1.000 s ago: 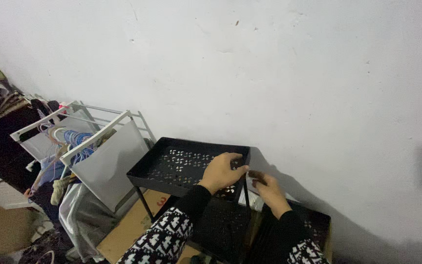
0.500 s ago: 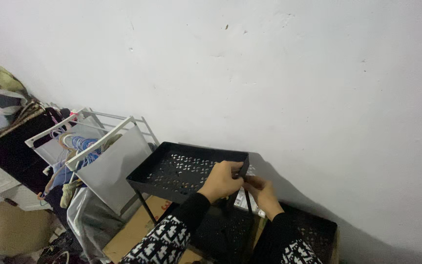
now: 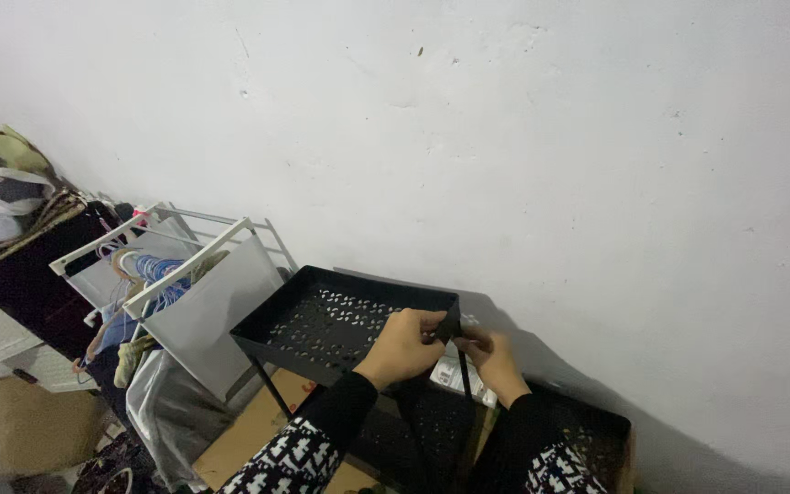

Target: The person assembles a black metal wire shelf by hand. They place perforated trays onto vertical rods and insert four long rods into the tray holes to form the frame.

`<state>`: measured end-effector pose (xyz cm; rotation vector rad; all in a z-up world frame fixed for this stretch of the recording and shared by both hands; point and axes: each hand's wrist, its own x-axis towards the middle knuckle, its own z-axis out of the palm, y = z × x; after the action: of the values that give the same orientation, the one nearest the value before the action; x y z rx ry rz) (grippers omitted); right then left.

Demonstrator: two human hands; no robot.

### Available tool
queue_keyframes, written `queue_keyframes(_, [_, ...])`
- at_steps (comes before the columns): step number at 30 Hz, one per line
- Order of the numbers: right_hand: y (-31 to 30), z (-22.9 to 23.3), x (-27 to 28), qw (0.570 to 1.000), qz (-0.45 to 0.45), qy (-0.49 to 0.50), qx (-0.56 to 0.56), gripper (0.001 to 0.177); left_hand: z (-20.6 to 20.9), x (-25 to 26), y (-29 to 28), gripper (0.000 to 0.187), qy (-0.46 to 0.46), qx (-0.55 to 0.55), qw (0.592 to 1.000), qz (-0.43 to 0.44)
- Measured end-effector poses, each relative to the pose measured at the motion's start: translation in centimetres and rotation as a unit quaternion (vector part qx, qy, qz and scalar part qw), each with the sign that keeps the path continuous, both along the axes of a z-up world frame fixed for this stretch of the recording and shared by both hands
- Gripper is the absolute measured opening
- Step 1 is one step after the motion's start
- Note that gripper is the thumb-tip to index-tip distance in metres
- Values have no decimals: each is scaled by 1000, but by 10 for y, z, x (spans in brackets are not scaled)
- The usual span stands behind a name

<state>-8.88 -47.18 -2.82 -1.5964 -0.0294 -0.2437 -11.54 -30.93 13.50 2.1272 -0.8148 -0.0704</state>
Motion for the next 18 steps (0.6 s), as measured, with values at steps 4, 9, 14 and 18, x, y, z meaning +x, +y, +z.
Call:
queue_keyframes(4, [2, 14, -6, 999, -9, 36, -35, 29, 5, -4, -2, 42, 7, 41, 999, 24])
queue_keyframes(9, [1, 21, -9, 997, -14, 63, -35, 32, -4, -3, 1, 41, 10, 33, 999, 27])
queue_keyframes(14, [-1, 12, -7, 999, -1, 48, -26, 33, -17, 2, 5, 53, -49, -7, 999, 7])
queue_keyframes(18, [-1, 12, -7, 996, 0, 46, -75, 32, -14, -2, 6, 59, -21, 47, 998, 34])
